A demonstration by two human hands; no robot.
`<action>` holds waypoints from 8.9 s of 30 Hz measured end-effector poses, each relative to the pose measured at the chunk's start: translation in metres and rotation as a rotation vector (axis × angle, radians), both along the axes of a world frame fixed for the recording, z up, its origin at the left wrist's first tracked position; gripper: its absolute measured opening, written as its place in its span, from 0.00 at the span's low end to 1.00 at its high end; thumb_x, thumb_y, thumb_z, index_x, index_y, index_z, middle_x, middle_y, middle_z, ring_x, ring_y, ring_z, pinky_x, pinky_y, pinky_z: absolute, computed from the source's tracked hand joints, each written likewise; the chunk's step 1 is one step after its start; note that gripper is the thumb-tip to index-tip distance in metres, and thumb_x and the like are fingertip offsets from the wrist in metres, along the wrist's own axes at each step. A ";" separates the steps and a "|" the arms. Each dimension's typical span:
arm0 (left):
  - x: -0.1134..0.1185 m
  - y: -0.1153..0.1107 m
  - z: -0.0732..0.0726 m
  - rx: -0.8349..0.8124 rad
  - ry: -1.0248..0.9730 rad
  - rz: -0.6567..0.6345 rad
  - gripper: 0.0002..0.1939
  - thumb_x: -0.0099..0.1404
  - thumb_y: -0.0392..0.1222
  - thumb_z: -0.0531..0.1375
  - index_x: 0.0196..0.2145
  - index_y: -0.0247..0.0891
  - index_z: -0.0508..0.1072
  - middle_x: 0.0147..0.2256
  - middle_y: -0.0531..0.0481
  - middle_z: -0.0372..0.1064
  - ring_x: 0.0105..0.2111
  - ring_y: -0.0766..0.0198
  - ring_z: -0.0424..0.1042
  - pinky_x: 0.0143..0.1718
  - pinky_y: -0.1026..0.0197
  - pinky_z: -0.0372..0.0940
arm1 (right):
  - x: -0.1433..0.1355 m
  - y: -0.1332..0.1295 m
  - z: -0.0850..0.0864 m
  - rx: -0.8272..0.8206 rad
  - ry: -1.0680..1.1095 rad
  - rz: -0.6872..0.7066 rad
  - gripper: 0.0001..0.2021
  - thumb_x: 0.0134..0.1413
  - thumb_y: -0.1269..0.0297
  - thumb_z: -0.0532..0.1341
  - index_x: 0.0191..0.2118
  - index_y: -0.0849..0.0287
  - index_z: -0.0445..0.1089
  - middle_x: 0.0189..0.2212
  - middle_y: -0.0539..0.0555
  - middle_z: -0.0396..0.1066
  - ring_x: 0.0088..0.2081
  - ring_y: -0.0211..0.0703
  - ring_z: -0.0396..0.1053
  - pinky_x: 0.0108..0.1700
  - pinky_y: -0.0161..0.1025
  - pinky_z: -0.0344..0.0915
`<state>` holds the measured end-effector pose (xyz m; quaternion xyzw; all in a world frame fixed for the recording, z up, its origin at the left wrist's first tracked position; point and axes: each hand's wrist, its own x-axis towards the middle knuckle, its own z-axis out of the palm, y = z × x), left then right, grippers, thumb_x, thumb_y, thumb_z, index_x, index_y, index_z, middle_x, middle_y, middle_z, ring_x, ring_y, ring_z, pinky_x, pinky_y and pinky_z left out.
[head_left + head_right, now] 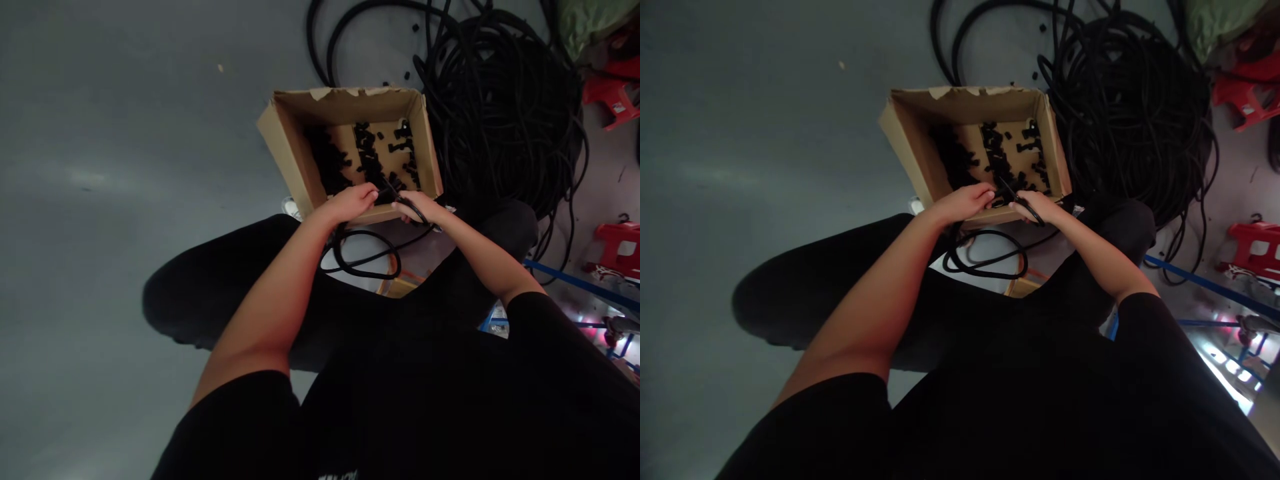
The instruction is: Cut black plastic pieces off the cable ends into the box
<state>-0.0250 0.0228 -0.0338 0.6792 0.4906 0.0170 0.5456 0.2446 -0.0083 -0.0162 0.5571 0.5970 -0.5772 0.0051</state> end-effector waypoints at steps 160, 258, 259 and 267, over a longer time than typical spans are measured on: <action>0.030 0.001 0.010 -0.396 -0.265 0.493 0.20 0.81 0.34 0.71 0.36 0.44 0.66 0.27 0.56 0.73 0.19 0.71 0.59 0.24 0.67 0.51 | -0.004 0.004 -0.005 0.121 -0.105 0.104 0.12 0.77 0.53 0.69 0.46 0.52 0.68 0.37 0.53 0.80 0.39 0.50 0.80 0.48 0.43 0.75; 0.035 -0.007 -0.020 -0.230 -0.339 0.426 0.17 0.83 0.33 0.69 0.36 0.44 0.69 0.31 0.52 0.79 0.24 0.65 0.64 0.30 0.63 0.59 | -0.005 0.004 -0.005 0.164 -0.189 0.124 0.13 0.79 0.48 0.63 0.51 0.53 0.72 0.43 0.60 0.85 0.47 0.58 0.85 0.58 0.52 0.80; 0.034 -0.006 -0.020 -0.266 -0.378 0.408 0.17 0.82 0.36 0.71 0.36 0.43 0.69 0.31 0.52 0.79 0.23 0.66 0.64 0.28 0.64 0.58 | -0.004 0.004 -0.005 0.175 -0.179 0.121 0.13 0.79 0.48 0.63 0.51 0.53 0.72 0.43 0.60 0.84 0.47 0.58 0.85 0.57 0.51 0.80; 0.032 0.000 -0.017 -0.344 -0.460 0.600 0.15 0.80 0.38 0.74 0.43 0.44 0.69 0.30 0.56 0.77 0.22 0.68 0.69 0.25 0.69 0.59 | 0.001 0.002 -0.015 0.031 -0.069 -0.017 0.16 0.77 0.43 0.65 0.52 0.51 0.69 0.33 0.49 0.75 0.30 0.47 0.75 0.39 0.45 0.78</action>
